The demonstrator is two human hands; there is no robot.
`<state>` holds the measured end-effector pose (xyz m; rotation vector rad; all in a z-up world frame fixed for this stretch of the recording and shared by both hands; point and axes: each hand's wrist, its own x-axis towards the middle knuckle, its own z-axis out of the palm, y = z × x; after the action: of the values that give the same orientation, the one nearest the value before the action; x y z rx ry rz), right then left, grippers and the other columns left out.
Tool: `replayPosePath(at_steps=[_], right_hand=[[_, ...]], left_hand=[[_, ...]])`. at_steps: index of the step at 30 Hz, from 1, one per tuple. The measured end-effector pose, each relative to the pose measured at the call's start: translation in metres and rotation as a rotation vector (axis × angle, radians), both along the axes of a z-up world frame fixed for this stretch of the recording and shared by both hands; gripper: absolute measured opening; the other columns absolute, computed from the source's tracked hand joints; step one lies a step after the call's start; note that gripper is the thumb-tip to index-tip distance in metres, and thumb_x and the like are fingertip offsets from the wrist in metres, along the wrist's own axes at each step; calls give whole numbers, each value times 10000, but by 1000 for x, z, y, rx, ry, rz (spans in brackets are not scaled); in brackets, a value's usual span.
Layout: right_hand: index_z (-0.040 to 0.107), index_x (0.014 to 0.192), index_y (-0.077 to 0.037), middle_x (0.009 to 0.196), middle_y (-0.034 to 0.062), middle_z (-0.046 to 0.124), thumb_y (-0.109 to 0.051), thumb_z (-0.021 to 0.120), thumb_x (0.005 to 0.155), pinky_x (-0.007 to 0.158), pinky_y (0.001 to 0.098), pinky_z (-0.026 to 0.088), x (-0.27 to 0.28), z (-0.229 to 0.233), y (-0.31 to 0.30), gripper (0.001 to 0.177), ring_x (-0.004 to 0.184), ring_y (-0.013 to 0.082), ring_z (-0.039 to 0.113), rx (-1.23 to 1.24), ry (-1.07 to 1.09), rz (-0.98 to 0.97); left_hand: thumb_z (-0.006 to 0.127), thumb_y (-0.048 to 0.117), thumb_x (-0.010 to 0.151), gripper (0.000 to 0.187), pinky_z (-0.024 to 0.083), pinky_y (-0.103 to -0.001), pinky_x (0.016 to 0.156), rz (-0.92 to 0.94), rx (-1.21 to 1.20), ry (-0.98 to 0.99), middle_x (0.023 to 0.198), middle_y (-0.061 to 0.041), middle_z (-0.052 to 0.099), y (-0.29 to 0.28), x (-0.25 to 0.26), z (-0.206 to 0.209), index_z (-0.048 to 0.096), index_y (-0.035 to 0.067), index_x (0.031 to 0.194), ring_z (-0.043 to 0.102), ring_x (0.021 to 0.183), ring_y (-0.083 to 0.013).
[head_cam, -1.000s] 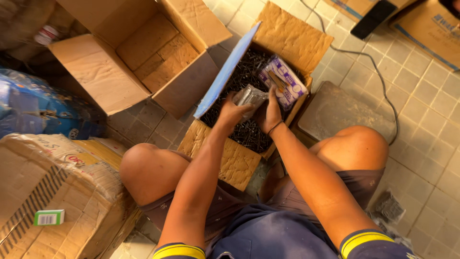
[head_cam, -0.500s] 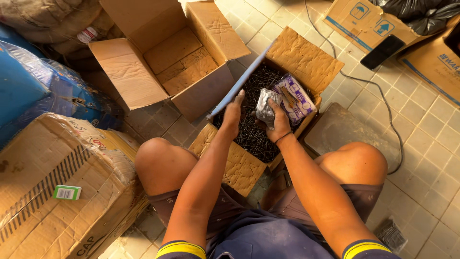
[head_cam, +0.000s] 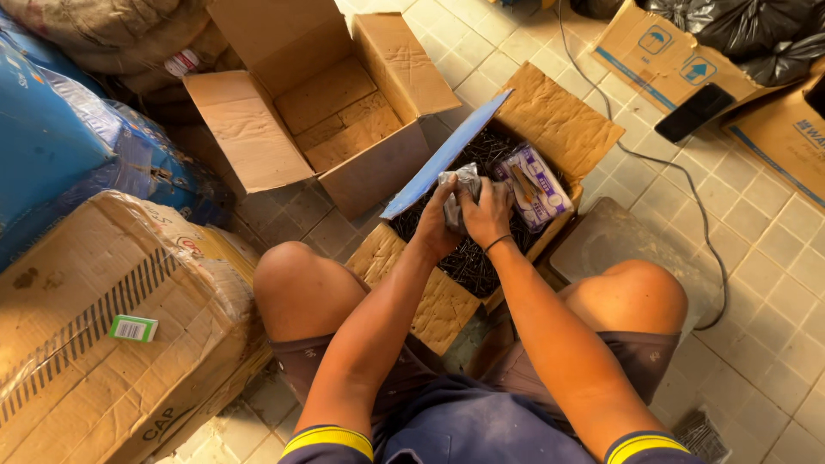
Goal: The person scoops loose metal nails from a large cardboard box into small plastic bags, weighs the bags on a scale, and places the filled bags on the floor.
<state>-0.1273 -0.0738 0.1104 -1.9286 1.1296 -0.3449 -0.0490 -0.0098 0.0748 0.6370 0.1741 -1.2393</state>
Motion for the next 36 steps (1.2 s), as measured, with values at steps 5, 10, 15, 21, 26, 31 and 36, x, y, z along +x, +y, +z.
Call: replayPosePath(at_steps=[5,10,15,21,26,31,36], right_hand=[[431,1625,-223,1593,284,445,-798,424,1151,1296,654,290,-4,2,0,745,1533,511,417,161,-159,-62],[573,1505,-99,1100,153,635,-718,605,1110,840,406,604,-4,24,18,735,905,285,703,537,-449,-198],[619,1598,-84,1614,335,600,-656,895,853,1286,580,443,2,42,13,979,1568,475,530,489,-302,-176],[684,1589,-155,1549,199,707,-667,865,903,1216,559,517,-27,61,-28,875,1502,398,628,178,-334,-131],[568,1652,-35,1606,289,619,-569,950,849,1296,620,415,-66,81,-31,1037,1544,451,544,336,-477,-147],[802,1297,-28,1184,91,835,-108,1030,806,1050,387,614,-127,120,-23,547,1135,199,763,264,-997,-246],[839,1220,-3,1120,98,852,-170,948,951,981,422,637,-191,84,-6,335,1045,198,773,344,-1135,-622]], left_hand=[[859,679,943,885,568,-548,1057,-5,146,-35,1354,-236,771,-3,6,8,699,-3,1484,750,1189,-400],[751,843,916,1011,609,-501,973,3,245,-169,1249,-232,779,-3,-4,30,695,-5,1463,758,1070,-376],[692,810,945,915,520,-557,1136,170,180,-121,1403,-232,718,-8,-4,46,692,80,1495,699,1276,-414],[572,712,1029,766,511,-514,1192,198,2,-263,1474,-172,671,-7,-30,136,608,220,1615,665,1383,-373],[594,669,1056,847,351,-543,1105,2,-48,-606,1600,-253,439,-6,-69,160,405,195,1733,478,1405,-446],[702,450,1111,786,394,-542,1158,6,-167,-888,1475,-232,467,-35,-87,156,315,162,1732,467,1345,-352],[806,247,1057,797,633,-508,1011,-344,-35,-590,1409,-299,708,-63,-168,142,437,42,1733,740,1229,-351]])
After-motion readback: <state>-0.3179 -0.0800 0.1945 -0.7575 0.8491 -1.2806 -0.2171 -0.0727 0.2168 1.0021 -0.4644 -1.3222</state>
